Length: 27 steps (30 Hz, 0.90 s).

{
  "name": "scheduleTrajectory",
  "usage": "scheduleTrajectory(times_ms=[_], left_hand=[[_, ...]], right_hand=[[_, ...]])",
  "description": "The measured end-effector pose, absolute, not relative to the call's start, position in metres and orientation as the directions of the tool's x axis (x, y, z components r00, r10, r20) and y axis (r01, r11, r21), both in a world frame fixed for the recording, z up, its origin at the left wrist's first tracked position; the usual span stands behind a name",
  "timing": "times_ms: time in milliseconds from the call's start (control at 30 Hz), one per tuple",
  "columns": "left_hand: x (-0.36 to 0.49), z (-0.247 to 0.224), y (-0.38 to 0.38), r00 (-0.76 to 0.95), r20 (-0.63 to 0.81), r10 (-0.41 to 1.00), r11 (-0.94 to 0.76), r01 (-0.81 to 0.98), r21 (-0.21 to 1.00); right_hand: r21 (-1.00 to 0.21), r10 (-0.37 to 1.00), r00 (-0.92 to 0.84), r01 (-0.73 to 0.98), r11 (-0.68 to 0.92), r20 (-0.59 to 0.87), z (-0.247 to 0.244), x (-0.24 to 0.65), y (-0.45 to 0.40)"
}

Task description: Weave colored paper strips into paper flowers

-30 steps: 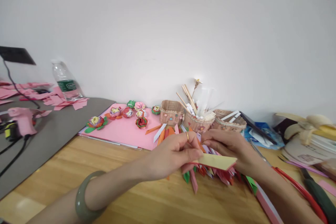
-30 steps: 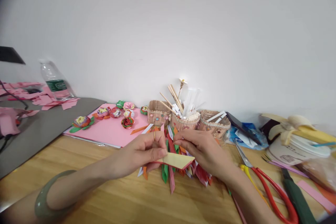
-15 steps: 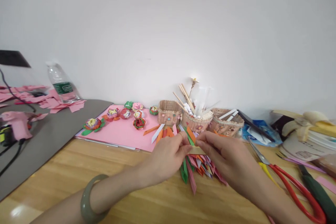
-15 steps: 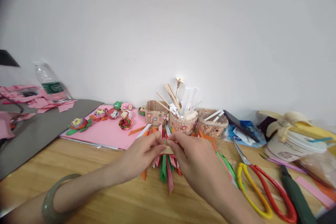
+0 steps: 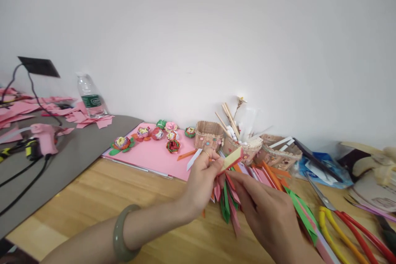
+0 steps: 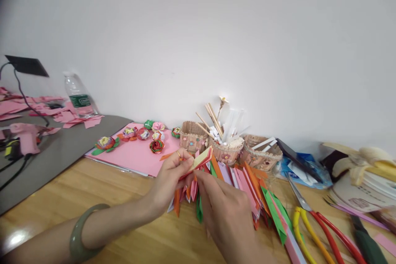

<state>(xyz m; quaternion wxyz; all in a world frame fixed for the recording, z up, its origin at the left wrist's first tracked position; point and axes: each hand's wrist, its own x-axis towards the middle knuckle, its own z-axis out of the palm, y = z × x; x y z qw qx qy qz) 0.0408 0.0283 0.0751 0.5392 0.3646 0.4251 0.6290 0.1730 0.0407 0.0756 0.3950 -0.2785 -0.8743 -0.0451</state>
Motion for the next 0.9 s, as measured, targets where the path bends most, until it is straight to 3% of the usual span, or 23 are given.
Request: scheduleTrajectory(times_ms=[333,533,733,833,900], left_hand=[[0.039,0.088,0.022,-0.057,0.047,0.997,-0.071,-0.558,0.827],[0.031,0.093,0.024,0.131,0.082,0.988,0.014,-0.601,0.799],[0.018,0.100,0.027,0.458,0.055,0.887,0.115,-0.336,0.935],[0.014,0.104,0.026,0.549,0.044,0.835,0.017,-0.105,0.994],[0.013,0.107,0.024,0.506,0.019,0.862,-0.102,0.137,0.985]], right_hand=[[-0.324,0.507,-0.482,0.415,0.850,0.714,0.082,0.174,0.039],[-0.490,0.611,-0.612,0.382,0.784,0.502,0.097,0.185,0.050],[-0.632,0.548,-0.788,0.277,0.724,0.282,0.110,0.199,0.070],[-0.607,0.550,-0.797,0.313,0.731,0.251,0.115,0.206,0.078],[-0.571,0.573,-0.785,0.364,0.736,0.237,0.117,0.208,0.079]])
